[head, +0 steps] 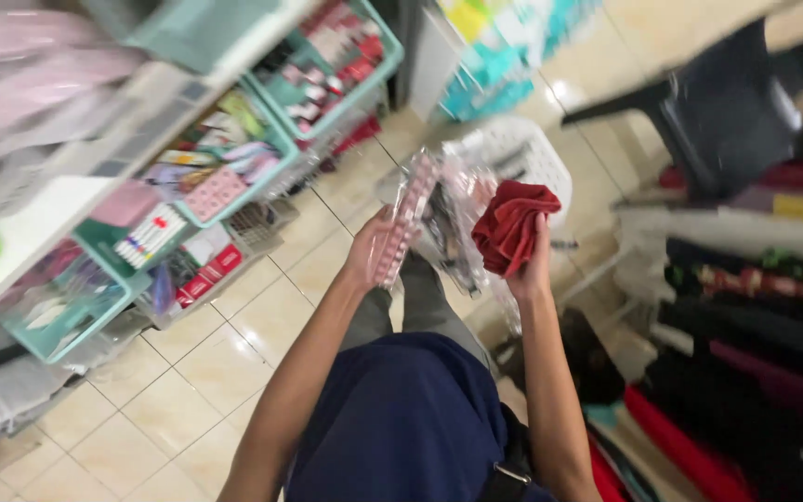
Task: Picking cosmetic items from a shelf, placing them into a red pouch, and wrapping the pouch in bubble wrap.
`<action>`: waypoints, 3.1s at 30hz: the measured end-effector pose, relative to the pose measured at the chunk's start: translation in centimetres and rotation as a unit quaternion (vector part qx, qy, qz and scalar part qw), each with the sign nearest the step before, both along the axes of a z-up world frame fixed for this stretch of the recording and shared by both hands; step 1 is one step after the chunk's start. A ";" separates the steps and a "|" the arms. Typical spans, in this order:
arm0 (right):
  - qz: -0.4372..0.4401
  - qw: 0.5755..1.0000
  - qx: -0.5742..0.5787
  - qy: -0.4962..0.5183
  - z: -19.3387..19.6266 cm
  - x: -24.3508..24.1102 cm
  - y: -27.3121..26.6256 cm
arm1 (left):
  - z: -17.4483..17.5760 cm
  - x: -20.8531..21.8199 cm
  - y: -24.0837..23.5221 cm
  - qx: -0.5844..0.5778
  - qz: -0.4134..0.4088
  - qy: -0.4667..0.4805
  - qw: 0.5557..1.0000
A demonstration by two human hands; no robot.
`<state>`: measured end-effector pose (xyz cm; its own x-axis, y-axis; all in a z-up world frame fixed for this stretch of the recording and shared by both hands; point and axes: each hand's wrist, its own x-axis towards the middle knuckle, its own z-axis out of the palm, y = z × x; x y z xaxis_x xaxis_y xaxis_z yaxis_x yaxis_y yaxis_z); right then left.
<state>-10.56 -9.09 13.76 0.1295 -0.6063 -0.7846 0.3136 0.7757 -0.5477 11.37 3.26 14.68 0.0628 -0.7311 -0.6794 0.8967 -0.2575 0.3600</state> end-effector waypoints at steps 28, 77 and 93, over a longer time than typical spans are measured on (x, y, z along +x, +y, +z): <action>0.420 0.354 -0.801 0.236 7.7 21.0 9.4 | 7.6 4.8 10.0 -0.069 0.173 -0.109 0.977; 0.462 0.865 -0.185 0.060 11.4 13.7 12.0 | 2.6 3.9 9.8 -0.063 0.289 -0.198 0.935; 0.550 0.478 -0.679 0.092 9.4 13.0 16.8 | 3.4 4.5 9.9 -0.128 0.354 0.106 0.920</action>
